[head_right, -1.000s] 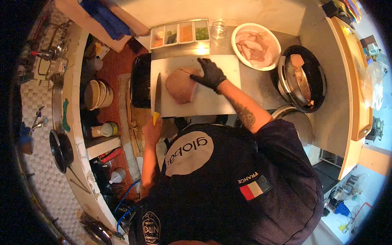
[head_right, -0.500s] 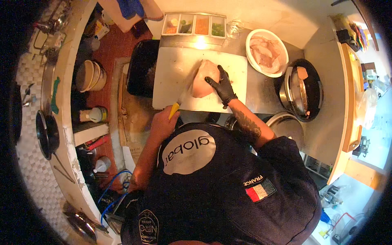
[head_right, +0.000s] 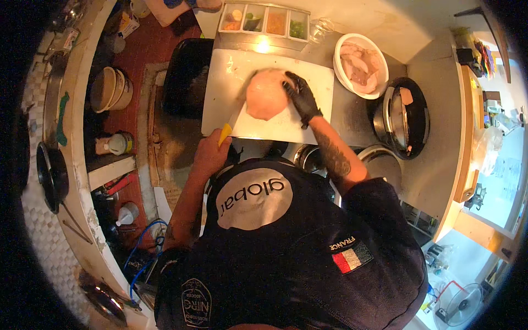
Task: The person is slicing raw chicken breast on a white cutting board in a kitchen.
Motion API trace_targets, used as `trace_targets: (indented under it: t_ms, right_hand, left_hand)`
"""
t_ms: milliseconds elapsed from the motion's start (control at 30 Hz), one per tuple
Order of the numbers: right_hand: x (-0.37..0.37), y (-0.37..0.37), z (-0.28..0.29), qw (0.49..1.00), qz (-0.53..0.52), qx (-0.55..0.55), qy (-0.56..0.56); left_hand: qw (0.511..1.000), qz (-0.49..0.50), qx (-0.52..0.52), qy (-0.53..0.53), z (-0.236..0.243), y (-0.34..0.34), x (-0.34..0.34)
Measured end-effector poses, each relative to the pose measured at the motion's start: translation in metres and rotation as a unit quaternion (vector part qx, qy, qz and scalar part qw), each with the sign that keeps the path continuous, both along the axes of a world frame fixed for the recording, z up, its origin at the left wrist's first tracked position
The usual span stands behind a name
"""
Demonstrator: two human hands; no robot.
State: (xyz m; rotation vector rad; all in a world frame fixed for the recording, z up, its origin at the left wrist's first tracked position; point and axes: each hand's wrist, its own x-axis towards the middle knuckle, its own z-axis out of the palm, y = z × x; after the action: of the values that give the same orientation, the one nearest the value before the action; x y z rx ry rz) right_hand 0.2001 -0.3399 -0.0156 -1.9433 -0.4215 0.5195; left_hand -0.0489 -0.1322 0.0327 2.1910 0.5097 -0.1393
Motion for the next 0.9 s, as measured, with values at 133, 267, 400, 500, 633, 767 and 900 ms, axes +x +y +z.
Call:
trace_targets:
  t_ms: [133,267,400,500,633,767,900]
  right_hand:
    - [0.028,0.007,0.009,0.997,-0.035,0.006,0.069]
    - [0.043,0.059,0.029,0.974,0.16,-0.16,-0.007]
    - [0.055,0.104,0.033,0.92,0.301,-0.246,-0.043]
    - [0.056,0.127,0.043,0.849,0.429,-0.304,-0.059]
    - [0.062,0.139,0.034,0.75,0.562,-0.339,-0.079]
    - [0.082,0.113,0.019,0.787,0.496,-0.341,-0.136]
    - [0.088,0.073,0.062,0.81,0.394,-0.433,0.027]
  left_hand:
    - [0.998,0.059,-0.02,0.02,-0.012,-0.001,-0.005]
    - [0.998,0.056,-0.029,0.021,-0.006,0.007,-0.02]
    - [0.997,0.06,-0.04,0.039,0.032,0.02,-0.053]
    - [0.997,0.026,-0.044,0.064,0.063,0.021,-0.076]
    - [0.999,-0.048,-0.006,0.014,0.055,0.007,-0.084]
    - [0.995,-0.056,0.063,0.046,0.046,-0.006,-0.067]
    - [0.994,-0.032,0.048,0.09,0.046,-0.012,-0.062]
